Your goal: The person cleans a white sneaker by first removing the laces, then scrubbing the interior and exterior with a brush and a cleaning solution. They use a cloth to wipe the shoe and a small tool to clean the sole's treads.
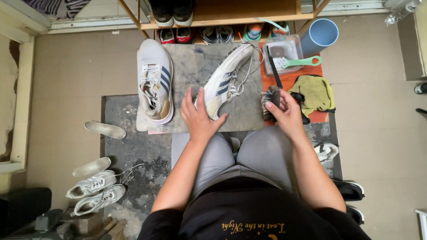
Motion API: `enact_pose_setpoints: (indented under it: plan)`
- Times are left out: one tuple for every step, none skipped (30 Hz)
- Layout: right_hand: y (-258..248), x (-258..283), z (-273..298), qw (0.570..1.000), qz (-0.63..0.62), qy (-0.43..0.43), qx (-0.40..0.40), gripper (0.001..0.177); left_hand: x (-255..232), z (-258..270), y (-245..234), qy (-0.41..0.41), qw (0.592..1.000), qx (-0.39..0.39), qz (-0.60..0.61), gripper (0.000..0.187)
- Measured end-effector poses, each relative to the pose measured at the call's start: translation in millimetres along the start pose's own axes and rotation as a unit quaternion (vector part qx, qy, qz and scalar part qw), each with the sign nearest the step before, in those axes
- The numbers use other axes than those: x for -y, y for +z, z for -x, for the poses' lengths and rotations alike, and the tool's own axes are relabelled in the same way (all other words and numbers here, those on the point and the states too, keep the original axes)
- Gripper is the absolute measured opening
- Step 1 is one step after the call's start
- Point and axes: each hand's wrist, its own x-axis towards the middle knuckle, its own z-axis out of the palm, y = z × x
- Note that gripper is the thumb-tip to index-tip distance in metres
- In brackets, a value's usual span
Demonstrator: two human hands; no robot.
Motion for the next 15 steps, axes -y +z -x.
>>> enact_pose_setpoints:
  plan:
    - [-7.8, -8.7, -2.7, 1.0, -0.004, 0.0, -0.006, 0.05, -0.8, 0.4, 1.6, 0.006, 1.0, 0.004, -0.001, 0.118]
    - [-15.4, -17.5, -5.3, 1.0, -0.013, -0.01, -0.024, 0.057, -1.5, 0.9, 3.2, -0.013, 1.0, 0.003, 0.004, 0.116]
    - [-23.4, -25.8, -10.2, 0.999, -0.021, -0.022, -0.043, 0.064, -2.3, -0.6, 6.0, -0.03, 0.999, 0.001, 0.009, 0.114]
    - [-30.8, -17.5, -12.3, 0.998, -0.025, -0.023, -0.048, 0.064, -0.5, -0.9, 8.9, -0.024, 1.0, 0.002, 0.008, 0.114]
    - [-38.8, -8.7, -13.6, 0.998, -0.023, -0.032, -0.053, 0.062, 0.9, 0.1, 11.4, -0.024, 1.0, -0.014, 0.013, 0.109]
    - [-46.5, -0.3, -14.9, 0.997, -0.021, -0.041, -0.059, 0.06, 2.8, 1.1, 13.9, -0.024, 0.999, -0.029, 0.019, 0.105]
    - [-58.1, 1.9, -25.2, 0.997, -0.021, -0.04, -0.063, 0.06, 2.4, 0.9, 14.7, -0.02, 0.999, -0.026, 0.02, 0.105]
    - [-69.6, 3.9, -35.3, 0.994, -0.019, -0.074, -0.085, 0.049, 2.4, 0.7, 15.4, -0.021, 0.999, -0.029, 0.024, 0.105]
    - [-80.9, 6.5, -46.4, 0.989, -0.015, -0.107, -0.103, 0.039, 2.1, 1.0, 15.7, -0.024, 0.999, -0.034, 0.027, 0.104]
    - [-92.3, 9.8, -57.5, 0.989, -0.016, -0.107, -0.105, 0.039, 1.3, 1.3, 16.6, -0.022, 0.999, -0.033, 0.027, 0.104]
    - [-102.8, 13.6, -69.4, 0.981, 0.063, -0.132, -0.128, 0.038, 0.8, 1.5, 16.3, -0.022, 0.999, -0.037, 0.03, 0.103]
    - [-113.0, 17.4, -81.2, 0.966, 0.141, -0.157, -0.149, 0.038, 0.4, 1.8, 15.7, -0.022, 0.998, -0.041, 0.033, 0.102]
    - [-106.3, 39.2, -82.5, 0.966, 0.139, -0.159, -0.149, 0.038, 0.8, 3.7, 16.5, -0.021, 0.998, -0.043, 0.031, 0.102]
    - [-99.6, 61.2, -83.6, 0.958, 0.24, -0.108, -0.112, 0.047, 1.4, 5.6, 17.1, -0.009, 0.999, -0.046, 0.023, 0.095]
    - [-93.7, 84.3, -83.7, 0.937, 0.338, -0.055, -0.072, 0.059, 0.5, 8.2, 16.6, 0.001, 0.999, -0.048, 0.014, 0.089]
